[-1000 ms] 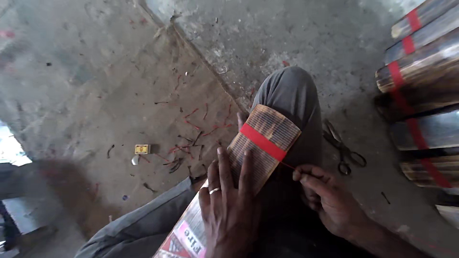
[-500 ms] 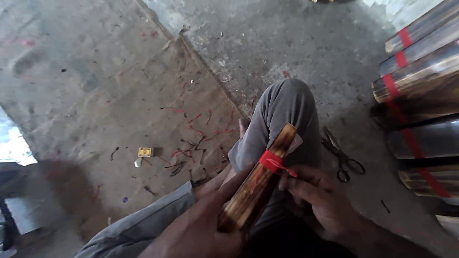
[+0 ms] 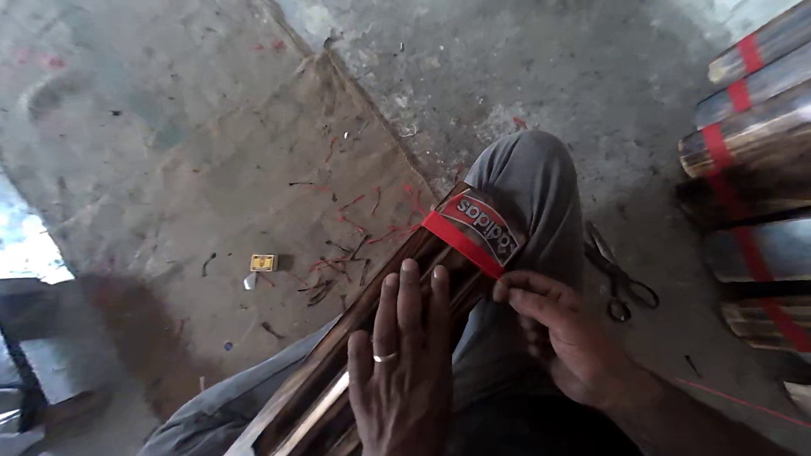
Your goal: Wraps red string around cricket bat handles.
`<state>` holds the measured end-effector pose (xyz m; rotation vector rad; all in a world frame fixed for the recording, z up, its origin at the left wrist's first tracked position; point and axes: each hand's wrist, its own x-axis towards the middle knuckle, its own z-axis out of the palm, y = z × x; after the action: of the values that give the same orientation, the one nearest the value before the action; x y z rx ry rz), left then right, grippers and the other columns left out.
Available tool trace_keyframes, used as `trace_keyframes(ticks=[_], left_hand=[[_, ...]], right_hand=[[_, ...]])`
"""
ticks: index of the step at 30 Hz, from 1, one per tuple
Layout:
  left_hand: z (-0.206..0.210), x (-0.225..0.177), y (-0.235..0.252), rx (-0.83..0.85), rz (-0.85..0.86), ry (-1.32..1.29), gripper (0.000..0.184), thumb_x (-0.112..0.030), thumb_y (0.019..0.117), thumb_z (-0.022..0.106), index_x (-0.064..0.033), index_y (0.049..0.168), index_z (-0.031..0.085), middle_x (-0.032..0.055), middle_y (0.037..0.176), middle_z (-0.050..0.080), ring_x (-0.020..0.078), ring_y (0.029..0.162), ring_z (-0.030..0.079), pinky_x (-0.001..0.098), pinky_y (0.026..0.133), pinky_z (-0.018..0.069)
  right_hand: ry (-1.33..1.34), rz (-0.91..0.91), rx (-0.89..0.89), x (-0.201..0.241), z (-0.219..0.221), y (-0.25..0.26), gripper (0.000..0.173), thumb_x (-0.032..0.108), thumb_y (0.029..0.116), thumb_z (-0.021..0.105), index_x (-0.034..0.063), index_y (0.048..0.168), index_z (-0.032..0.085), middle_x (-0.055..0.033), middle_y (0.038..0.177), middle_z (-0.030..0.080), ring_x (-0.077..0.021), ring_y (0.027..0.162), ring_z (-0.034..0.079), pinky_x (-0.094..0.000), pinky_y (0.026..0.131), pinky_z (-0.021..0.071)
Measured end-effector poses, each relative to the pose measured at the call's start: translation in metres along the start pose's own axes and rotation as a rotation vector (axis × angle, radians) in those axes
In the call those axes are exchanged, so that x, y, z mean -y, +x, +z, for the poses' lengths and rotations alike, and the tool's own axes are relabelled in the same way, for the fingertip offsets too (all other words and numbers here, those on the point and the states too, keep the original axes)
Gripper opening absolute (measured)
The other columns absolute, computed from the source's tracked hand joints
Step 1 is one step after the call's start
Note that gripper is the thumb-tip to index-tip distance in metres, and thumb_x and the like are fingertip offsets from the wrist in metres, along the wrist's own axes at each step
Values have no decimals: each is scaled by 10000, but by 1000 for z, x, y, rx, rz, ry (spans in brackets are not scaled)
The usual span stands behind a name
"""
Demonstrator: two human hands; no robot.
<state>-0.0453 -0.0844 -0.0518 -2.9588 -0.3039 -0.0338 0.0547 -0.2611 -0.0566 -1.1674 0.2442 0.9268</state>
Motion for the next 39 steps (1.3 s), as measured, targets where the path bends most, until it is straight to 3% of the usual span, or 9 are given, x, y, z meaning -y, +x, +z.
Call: trace_keyframes(ticks=[9, 18, 21, 24, 27, 30, 33, 35, 39], left_hand=[[-4, 3, 16, 18, 50, -4, 815, -636, 919, 574, -426, 1624, 226, 72, 1670, 283, 336, 1427, 411, 523, 961, 458], [-13, 13, 33, 14, 68, -110, 720, -468, 886, 671, -555, 1529, 359, 97, 1579, 410, 377, 1255, 548, 514, 724, 534], [-29, 30, 43, 144, 96, -287, 808, -508, 806, 698, -555, 1534, 350, 51, 1517, 472, 386, 1218, 559, 577, 661, 544], [-47, 53, 52, 364, 103, -596, 956, -484, 699, 766, -604, 1524, 298, -34, 1366, 529, 241, 1119, 590, 535, 666, 565], [-53, 68, 54, 632, 107, -978, 998, -431, 693, 818, -585, 1530, 297, -68, 1302, 546, 81, 1006, 628, 383, 719, 611], [-38, 74, 50, 765, 79, -1261, 888, -335, 788, 803, -516, 1536, 360, -58, 1303, 612, 97, 946, 679, 356, 740, 629], [-34, 65, 38, 375, 61, -1002, 687, -411, 934, 681, -454, 1550, 379, -114, 1496, 496, 109, 1248, 577, 440, 948, 576], [-29, 42, 25, 101, 26, -668, 697, -442, 920, 677, -363, 1560, 411, 19, 1597, 405, 304, 1419, 441, 635, 1014, 460], [9, -15, -3, 108, -2, -255, 852, -531, 906, 625, -289, 1637, 259, 67, 1710, 185, 372, 1533, 254, 728, 1028, 360]], right_hand=[[112, 53, -47, -33, -25, -23, 186, 213, 1038, 575, 121, 1122, 713, -6, 675, 472, -55, 498, 397, -196, 445, 355], [183, 27, -10, -33, -22, -15, 205, 234, 1052, 550, 121, 1140, 696, 4, 650, 435, -53, 488, 391, -197, 447, 364], [149, -30, 91, -27, -18, -17, 184, 215, 1046, 558, 115, 1122, 693, 13, 643, 432, -58, 504, 405, -210, 470, 377], [117, -108, 190, -15, -7, -21, 180, 191, 1049, 556, 111, 1106, 706, 6, 646, 463, -58, 515, 424, -218, 489, 395], [151, -161, 249, -3, 2, -24, 156, 186, 1039, 575, 119, 1083, 709, 9, 675, 504, -36, 525, 437, -199, 488, 394], [131, -179, 223, -3, 5, -23, 178, 186, 1034, 569, 135, 1096, 728, 12, 692, 532, -22, 525, 443, -180, 484, 400], [6, -148, 154, -9, 0, -9, 203, 231, 1051, 548, 147, 1140, 711, -17, 694, 505, -63, 528, 435, -211, 483, 393], [-74, -146, 103, -9, 0, -2, 223, 235, 1054, 541, 149, 1172, 710, -32, 710, 517, -79, 533, 449, -216, 486, 409], [-207, -150, 21, -14, -2, -5, 226, 244, 1049, 545, 170, 1162, 726, -24, 714, 513, -84, 540, 420, -218, 483, 367]])
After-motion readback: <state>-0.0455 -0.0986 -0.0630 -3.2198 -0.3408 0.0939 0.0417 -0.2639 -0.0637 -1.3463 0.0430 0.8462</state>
